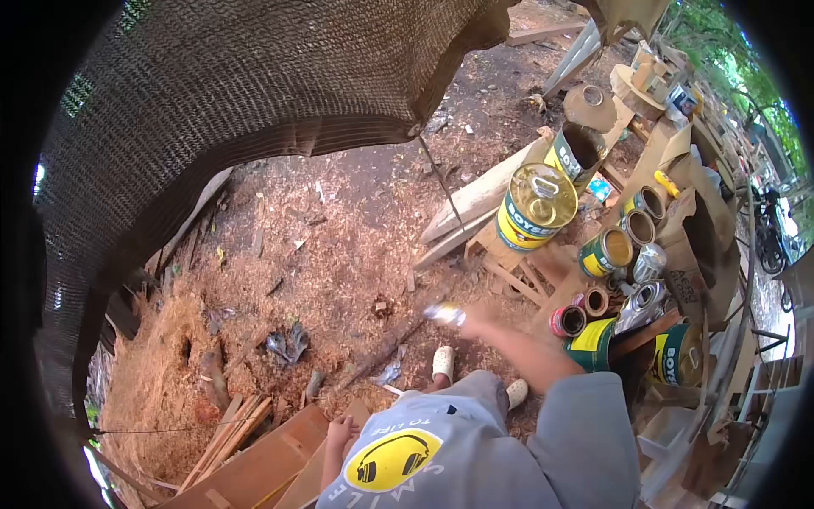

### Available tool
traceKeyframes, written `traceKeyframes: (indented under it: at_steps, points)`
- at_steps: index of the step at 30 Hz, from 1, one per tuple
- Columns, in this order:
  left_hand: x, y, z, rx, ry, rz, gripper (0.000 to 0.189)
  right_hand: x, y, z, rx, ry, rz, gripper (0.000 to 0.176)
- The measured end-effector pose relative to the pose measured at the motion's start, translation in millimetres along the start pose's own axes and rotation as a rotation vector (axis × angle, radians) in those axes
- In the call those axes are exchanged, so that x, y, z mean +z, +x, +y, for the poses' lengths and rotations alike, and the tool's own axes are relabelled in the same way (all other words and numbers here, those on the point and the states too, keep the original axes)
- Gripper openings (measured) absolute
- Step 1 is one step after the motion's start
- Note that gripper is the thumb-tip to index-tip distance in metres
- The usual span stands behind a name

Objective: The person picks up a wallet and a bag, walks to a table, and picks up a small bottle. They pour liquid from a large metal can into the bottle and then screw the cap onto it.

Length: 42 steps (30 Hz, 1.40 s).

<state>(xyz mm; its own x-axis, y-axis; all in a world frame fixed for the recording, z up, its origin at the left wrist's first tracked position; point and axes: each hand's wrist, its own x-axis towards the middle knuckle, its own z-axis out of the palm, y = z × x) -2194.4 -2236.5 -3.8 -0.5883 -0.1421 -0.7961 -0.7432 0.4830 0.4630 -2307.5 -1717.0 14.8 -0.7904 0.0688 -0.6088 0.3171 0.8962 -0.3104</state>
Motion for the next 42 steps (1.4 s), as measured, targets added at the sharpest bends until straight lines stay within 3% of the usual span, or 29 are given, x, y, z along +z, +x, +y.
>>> traceKeyframes:
  at_steps: [1, 3, 6, 9, 11, 12, 13, 16, 19, 22, 25, 27, 29, 32, 33, 34, 35, 36, 39, 41, 42]
  points:
    - [4.4, -0.3, -11.4, -0.014, -0.003, -0.019, 0.035, -23.1, -48.7, -54.9, -0.166, -0.012, -0.082, 0.045]
    - [8.5, -9.6, -10.2, -0.026, 0.106, -0.051, 0.035, -18.1, -72.6, -103.6, -0.413, -0.044, -0.129, 0.029]
    - [11.9, -32.9, 18.9, -0.009, 0.428, -0.097, 0.035, 19.1, -61.8, -124.7, -0.894, -0.202, 0.367, 0.029]
    - [10.3, -32.1, 15.0, -0.019, 0.29, -0.071, 0.035, 6.7, -35.6, -100.2, -1.154, -0.218, 0.56, 0.026]
    - [4.4, -10.8, -19.9, -0.033, 0.123, -0.071, 0.036, -53.2, -13.0, -58.7, -0.442, -0.139, 0.272, 0.029]
    - [5.1, -0.6, -28.3, -0.034, 0.031, -0.07, 0.036, -33.8, 19.7, -8.1, 0.041, 0.209, 0.054, 0.033]
    - [14.9, -6.2, -28.9, -0.04, 0.04, -0.054, 0.036, -13.5, 52.3, 42.2, 0.574, 0.495, -0.009, 0.037]
    - [3.0, -7.9, -22.6, -0.038, 0.093, -0.024, 0.036, -54.2, -52.1, -56.2, -0.053, -0.065, -0.02, 0.044]
    - [5.4, -31.1, 3.8, -0.088, 0.244, -0.06, 0.036, -24.6, -78.6, -114.8, -0.507, -0.042, -0.135, 0.038]
    - [7.7, -34.3, 10.4, -0.054, 0.288, -0.087, 0.036, 9.8, -72.7, -130.9, -1.016, -0.083, 0.427, 0.017]
    - [8.5, -33.0, 16.6, -0.028, 0.206, -0.051, 0.038, -7.6, -40.8, -100.2, -1.237, -0.108, 0.609, 0.007]
    - [7.4, -19.7, 4.7, -0.003, 0.133, -0.042, 0.039, -32.2, -3.8, -45.5, -0.694, -0.073, 0.505, 0.018]
    - [12.8, -17.9, 1.8, -0.007, 0.107, -0.044, 0.041, -14.4, 47.0, 27.8, 0.563, 0.496, 0.162, 0.028]
    - [6.3, -29.3, 16.6, -0.027, 0.189, -0.033, 0.04, -13.6, -35.3, -53.0, -0.138, -0.035, -0.084, 0.042]
    - [5.5, -37.2, 12.6, -0.044, 0.208, -0.038, 0.039, -2.4, -57.1, -72.9, -0.372, 0.071, -0.037, 0.043]
    - [4.9, -38.3, 13.0, -0.048, 0.224, -0.04, 0.039, -30.7, -90.8, -111.9, -0.39, 0.083, -0.228, 0.046]
    - [6.1, -36.6, 16.3, -0.045, 0.237, -0.04, 0.038, 25.5, -74.7, -114.4, -0.588, 0.002, -0.037, 0.05]
    - [6.6, -36.5, 19.9, -0.04, 0.255, -0.045, 0.038, 8.7, -92.0, -135.8, -0.715, -0.078, 0.074, 0.054]
    - [3.0, -47.8, 20.8, -0.048, 0.261, -0.041, 0.036, -9.4, -85.5, -141.1, -1.012, -0.214, 0.311, 0.025]
    - [2.4, -51.3, 19.3, -0.057, 0.182, -0.012, 0.035, -16.9, -54.9, -98.6, -1.217, -0.254, 0.568, 0.018]
    - [2.0, -51.8, 18.1, -0.048, 0.177, -0.001, 0.035, -19.6, -30.2, -66.5, -1.182, -0.031, 0.545, 0.016]
